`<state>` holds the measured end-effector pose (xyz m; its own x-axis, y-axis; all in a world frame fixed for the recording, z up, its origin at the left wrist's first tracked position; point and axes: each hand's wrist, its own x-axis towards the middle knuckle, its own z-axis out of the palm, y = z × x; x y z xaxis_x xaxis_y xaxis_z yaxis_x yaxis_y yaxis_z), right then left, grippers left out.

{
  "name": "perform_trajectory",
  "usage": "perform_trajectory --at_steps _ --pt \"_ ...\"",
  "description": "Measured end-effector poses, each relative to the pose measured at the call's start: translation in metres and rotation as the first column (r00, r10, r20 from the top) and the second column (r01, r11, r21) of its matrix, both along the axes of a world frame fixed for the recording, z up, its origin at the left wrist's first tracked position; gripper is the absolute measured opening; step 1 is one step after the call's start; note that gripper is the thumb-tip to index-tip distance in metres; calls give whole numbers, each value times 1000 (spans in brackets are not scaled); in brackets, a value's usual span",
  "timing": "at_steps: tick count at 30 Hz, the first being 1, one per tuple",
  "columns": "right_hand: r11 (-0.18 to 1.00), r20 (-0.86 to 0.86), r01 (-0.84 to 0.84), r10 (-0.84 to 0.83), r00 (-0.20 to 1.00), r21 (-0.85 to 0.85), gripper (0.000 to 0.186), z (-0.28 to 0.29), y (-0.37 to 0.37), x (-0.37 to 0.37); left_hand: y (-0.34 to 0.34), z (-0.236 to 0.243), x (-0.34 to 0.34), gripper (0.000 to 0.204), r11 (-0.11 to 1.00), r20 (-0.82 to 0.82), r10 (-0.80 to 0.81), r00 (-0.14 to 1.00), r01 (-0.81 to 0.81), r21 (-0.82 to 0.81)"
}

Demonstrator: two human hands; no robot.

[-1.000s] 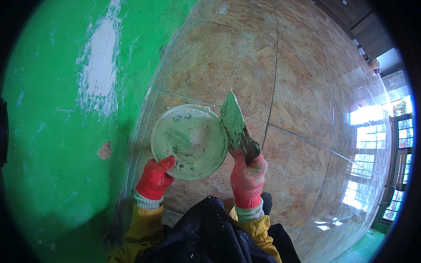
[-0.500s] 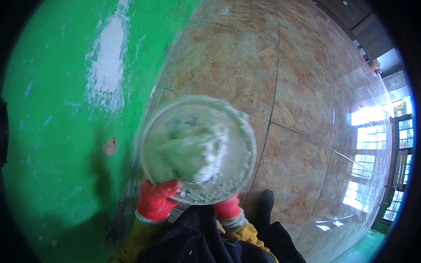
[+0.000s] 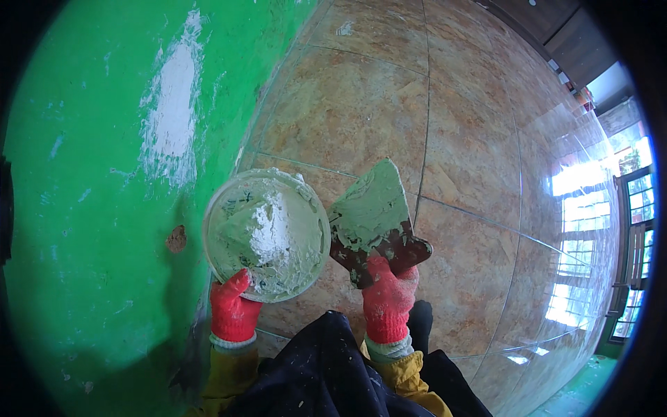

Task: The person applies putty onto damaged spots on a wall using a putty knife and scrapes putty from a container lid.

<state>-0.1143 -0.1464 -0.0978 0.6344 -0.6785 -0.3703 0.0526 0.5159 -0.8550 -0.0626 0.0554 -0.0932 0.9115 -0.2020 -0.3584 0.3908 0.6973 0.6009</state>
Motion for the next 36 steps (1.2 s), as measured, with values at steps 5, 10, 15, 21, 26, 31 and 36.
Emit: perform_trajectory --at_steps 5,10,15,21,26,31,36 --pt "992 6 -2 3 1000 -123 39 11 0 1 1 -8 2 61 1000 7 -16 1000 16 -24" --pt "978 -8 -68 67 998 -195 31 16 -9 -2 4 -3 3 64 997 10 -35 999 36 -62" --pt "964 -67 -149 137 988 -219 28 25 -14 7 2 0 5 62 997 46 -66 997 68 -35" --pt "933 -198 -308 271 942 -188 22 27 -28 16 4 -6 4 61 993 -31 -111 993 112 32" --pt "918 -220 -336 291 931 -210 23 38 -23 31 0 -14 -1 58 996 -65 -86 994 86 -5" --pt "896 -197 -367 324 925 -250 21 43 -25 27 -1 -11 -4 54 1000 -54 -29 998 29 -2" --pt "865 -206 -385 333 920 -322 31 39 -26 18 5 -16 -7 54 994 -40 -69 997 72 77"
